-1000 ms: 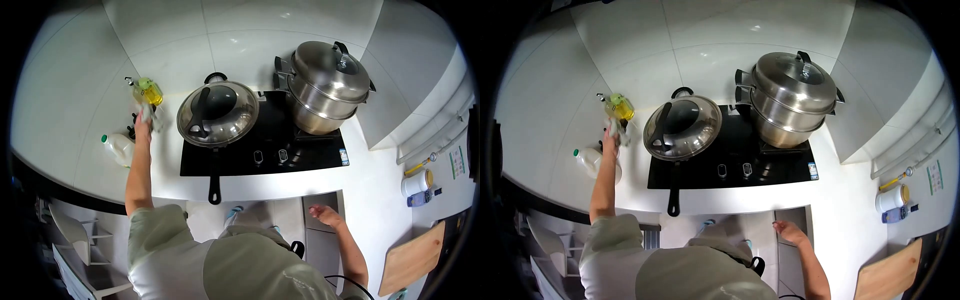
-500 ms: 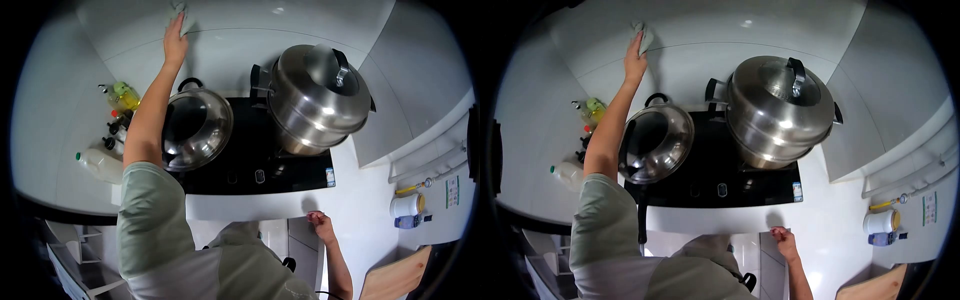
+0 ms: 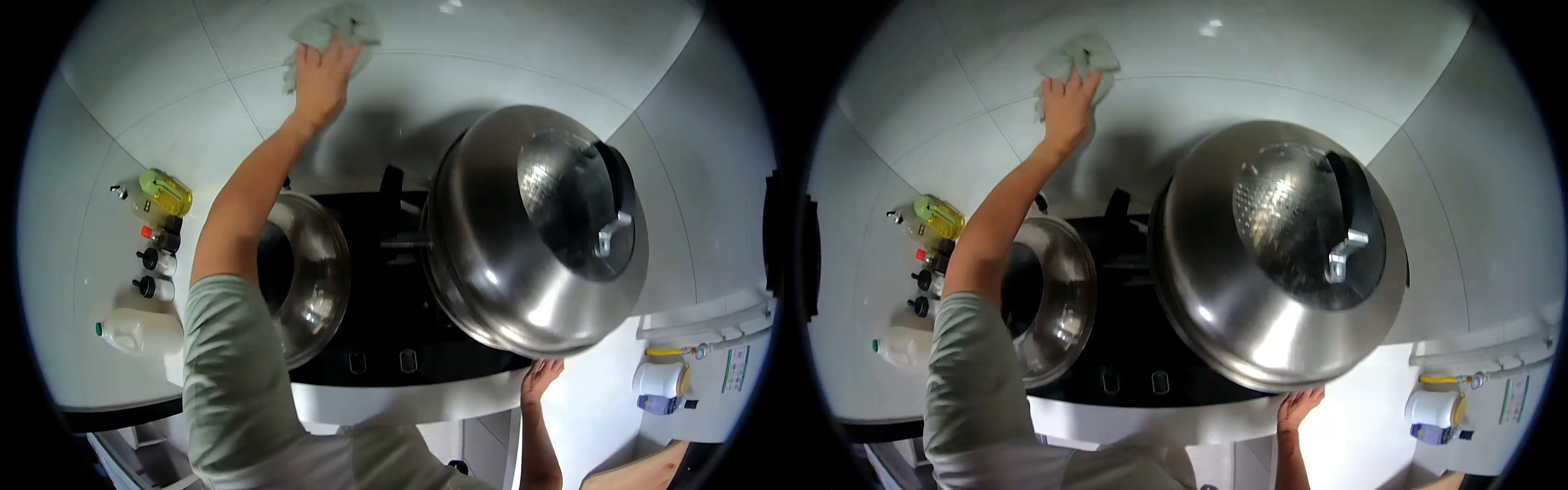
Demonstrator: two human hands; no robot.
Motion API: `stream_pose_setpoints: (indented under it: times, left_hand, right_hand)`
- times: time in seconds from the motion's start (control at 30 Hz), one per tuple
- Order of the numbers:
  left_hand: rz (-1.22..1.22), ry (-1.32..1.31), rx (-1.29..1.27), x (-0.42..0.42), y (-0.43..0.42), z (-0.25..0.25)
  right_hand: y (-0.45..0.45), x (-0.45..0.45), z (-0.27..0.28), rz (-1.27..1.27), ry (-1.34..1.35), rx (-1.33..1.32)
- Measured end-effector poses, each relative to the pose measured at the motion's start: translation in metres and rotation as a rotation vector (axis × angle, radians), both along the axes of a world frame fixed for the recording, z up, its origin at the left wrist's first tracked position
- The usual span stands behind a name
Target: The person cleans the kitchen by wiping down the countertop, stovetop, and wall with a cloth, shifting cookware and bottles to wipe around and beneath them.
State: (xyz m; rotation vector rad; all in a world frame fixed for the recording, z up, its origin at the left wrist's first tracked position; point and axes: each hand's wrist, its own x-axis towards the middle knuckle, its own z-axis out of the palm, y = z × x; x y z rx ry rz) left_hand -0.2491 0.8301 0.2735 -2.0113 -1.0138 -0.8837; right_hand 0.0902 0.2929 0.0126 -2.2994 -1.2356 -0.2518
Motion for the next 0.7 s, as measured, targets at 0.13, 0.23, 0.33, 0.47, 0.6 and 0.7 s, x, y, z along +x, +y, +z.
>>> stream_pose_setpoints:
  times: [0.13,0.23,0.33,0.47,0.6,0.7]
  left_hand:
    - [-0.139,0.549,-0.230,-0.003,0.001,-0.034]
    - [-0.399,0.943,-0.276,-0.003,0.030,-0.115]
    - [-0.586,1.050,-0.403,0.011,0.029,-0.173]
    - [-0.616,1.007,-0.613,0.035,0.028,-0.172]
    - [-0.530,0.492,0.161,0.080,0.030,-0.086]
    - [-0.517,0.412,0.267,0.106,0.024,0.040]
  right_hand:
    - [-0.027,0.034,-0.138,0.073,0.229,-0.114]
    - [-0.016,-0.001,-0.108,0.112,0.207,-0.285]
    - [-0.002,-0.018,-0.079,0.099,0.195,-0.321]
    - [0.009,-0.022,-0.062,0.068,0.185,-0.335]
    - [0.014,-0.026,-0.057,0.043,0.183,-0.334]
    - [0.013,-0.027,-0.052,0.025,0.179,-0.339]
